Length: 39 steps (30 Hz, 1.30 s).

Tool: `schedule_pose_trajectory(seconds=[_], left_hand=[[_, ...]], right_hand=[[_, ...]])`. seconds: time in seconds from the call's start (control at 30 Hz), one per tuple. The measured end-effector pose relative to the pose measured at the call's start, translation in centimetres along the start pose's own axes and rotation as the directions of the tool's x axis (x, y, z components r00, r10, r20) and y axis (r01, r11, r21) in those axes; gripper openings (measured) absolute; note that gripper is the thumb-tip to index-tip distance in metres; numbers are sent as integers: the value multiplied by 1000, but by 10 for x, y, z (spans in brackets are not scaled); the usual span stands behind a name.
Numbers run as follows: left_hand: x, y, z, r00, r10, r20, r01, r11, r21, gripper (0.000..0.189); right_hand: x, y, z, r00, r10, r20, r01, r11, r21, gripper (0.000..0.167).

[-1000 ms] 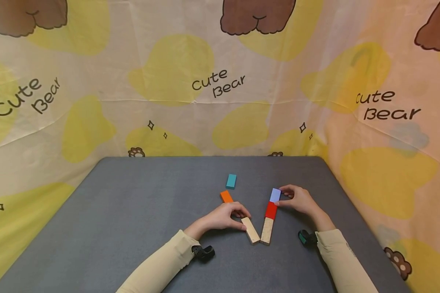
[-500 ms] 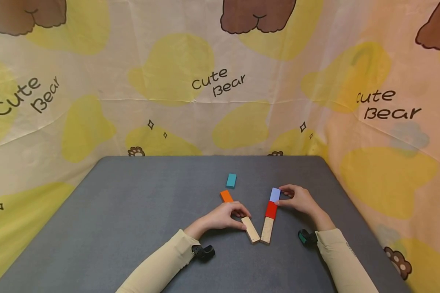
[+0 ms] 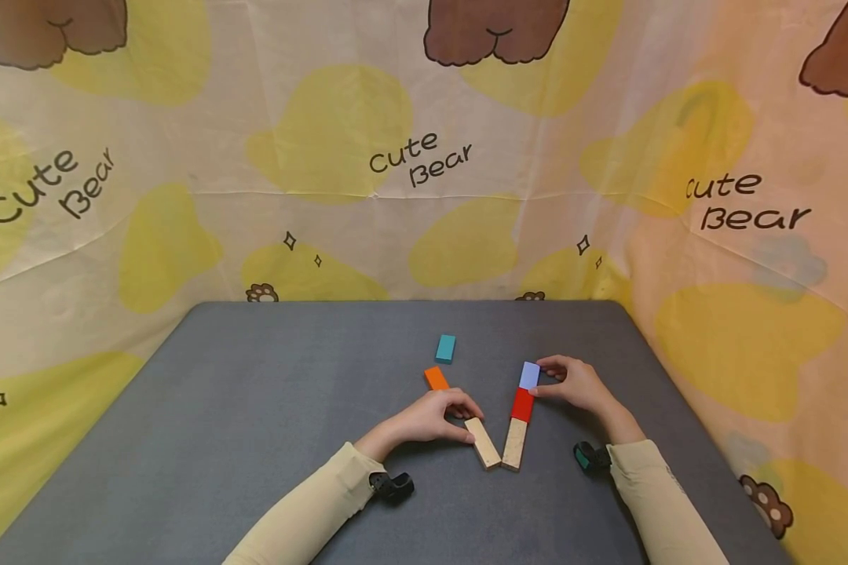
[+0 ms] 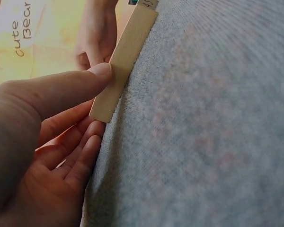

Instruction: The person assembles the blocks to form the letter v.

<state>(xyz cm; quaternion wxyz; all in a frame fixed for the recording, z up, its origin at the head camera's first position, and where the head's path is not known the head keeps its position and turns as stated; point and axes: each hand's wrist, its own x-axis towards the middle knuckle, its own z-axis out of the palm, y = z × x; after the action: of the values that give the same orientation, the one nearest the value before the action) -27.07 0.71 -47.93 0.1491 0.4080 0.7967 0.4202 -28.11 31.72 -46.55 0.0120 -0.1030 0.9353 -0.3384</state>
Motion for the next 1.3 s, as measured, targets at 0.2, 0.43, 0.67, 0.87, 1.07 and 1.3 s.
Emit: schedule_pose_trajectory(seconds=[0.2,0.43,0.67,0.87,1.07,1.3], left_hand=[[-1,0,0,1000,19,2,-19,1000,25,33],[-1,0,-1,999,31,6,-32,999,43,34],[-2,2,-1,1000,15,7,-15,1000,26,35],[-6,2,-5,997,27,-70,-26,1000,12,33],[-10,-2,-15,984,-14,-177,17,1000,17,35],[-14,-7,-26,957,-45,-288,57,998,34,42]], right_hand=[[1,1,1,1000,1,5,-1,1000,4,64],[2,3,2,1000,8,9,-8,1000,7,64],[2,3,2,1000,1,13,-1,1000,6,64],[1,3,1,1000,0,18,0,1000,10,64],[1,2,0,1000,3,21,-3,1000,10,64],[3,1,-1,999,17,33,-18,1000,14,64]])
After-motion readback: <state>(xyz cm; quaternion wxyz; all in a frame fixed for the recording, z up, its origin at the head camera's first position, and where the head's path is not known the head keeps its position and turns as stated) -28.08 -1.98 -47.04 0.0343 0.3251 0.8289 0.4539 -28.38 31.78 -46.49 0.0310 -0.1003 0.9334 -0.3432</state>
